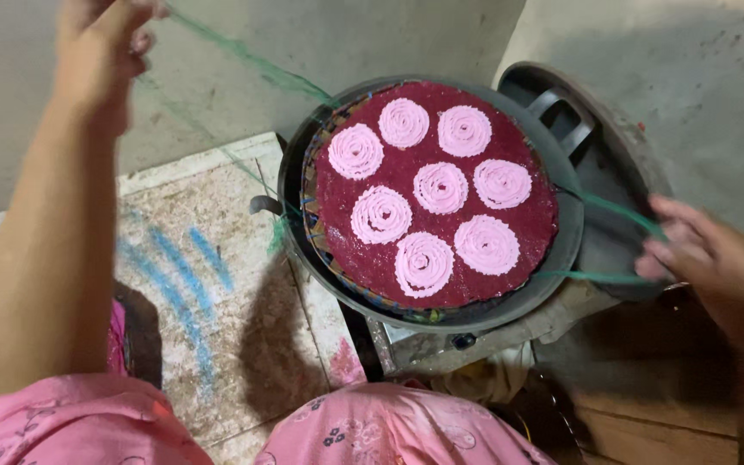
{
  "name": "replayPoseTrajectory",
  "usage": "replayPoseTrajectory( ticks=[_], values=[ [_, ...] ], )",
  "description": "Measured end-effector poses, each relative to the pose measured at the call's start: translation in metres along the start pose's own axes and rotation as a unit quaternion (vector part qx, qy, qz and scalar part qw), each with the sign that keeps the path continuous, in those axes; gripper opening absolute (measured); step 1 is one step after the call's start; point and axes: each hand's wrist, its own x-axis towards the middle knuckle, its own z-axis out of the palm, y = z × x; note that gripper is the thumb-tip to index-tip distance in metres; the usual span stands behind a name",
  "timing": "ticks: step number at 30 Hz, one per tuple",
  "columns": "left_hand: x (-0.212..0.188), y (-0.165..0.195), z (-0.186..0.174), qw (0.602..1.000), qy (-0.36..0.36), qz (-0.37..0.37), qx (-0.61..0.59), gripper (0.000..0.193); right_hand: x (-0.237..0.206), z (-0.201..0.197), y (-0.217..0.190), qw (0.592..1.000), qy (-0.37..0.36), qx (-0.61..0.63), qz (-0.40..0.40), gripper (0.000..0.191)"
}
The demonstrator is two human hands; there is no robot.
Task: The person sits at a workbench and uses a hand-held wooden extruder press to pipe pink paste into spiral rosettes onto round magenta boards. They load paste from a large bowl into the press, squeeze rosettes one at a time onto the boards, and stack finished boards on woven bamboo trays.
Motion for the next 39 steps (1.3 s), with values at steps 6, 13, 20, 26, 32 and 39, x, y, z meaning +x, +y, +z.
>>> replayPoseTrajectory(
  ticks=[6,13,20,26,32,39],
  values=[
    [-0.067,-0.043,-0.102,0.863,0.066,-0.132,0.484,0.046,-0.036,-0.036,0.048,0.994,0.065,-0.085,-0.007,0.038],
    [-0.115,-0.059,-0.060,0.782,0.118,-0.023,0.611,0.038,0.137,-0.051,0.115,0.989,0.001,0.139,0.042,0.034],
    [-0.147,-0.058,-0.039,0.857,0.134,-0.017,0.497,0.033,0.203,0.013,0.108,0.948,-0.014,0.266,0.171,0.062],
    [-0.137,-0.051,-0.054,0.841,0.154,0.005,0.519,0.030,0.261,0.023,0.127,0.918,0.082,0.383,0.065,0.031],
    [-0.142,-0.001,-0.018,0.802,0.116,0.006,0.585,0.035,0.276,0.008,0.164,0.970,0.117,0.190,-0.091,0.019],
    [-0.176,0.049,0.075,0.874,0.012,0.130,0.469,0.035,0.201,-0.056,0.077,0.950,-0.089,0.266,-0.134,0.055]
  ],
)
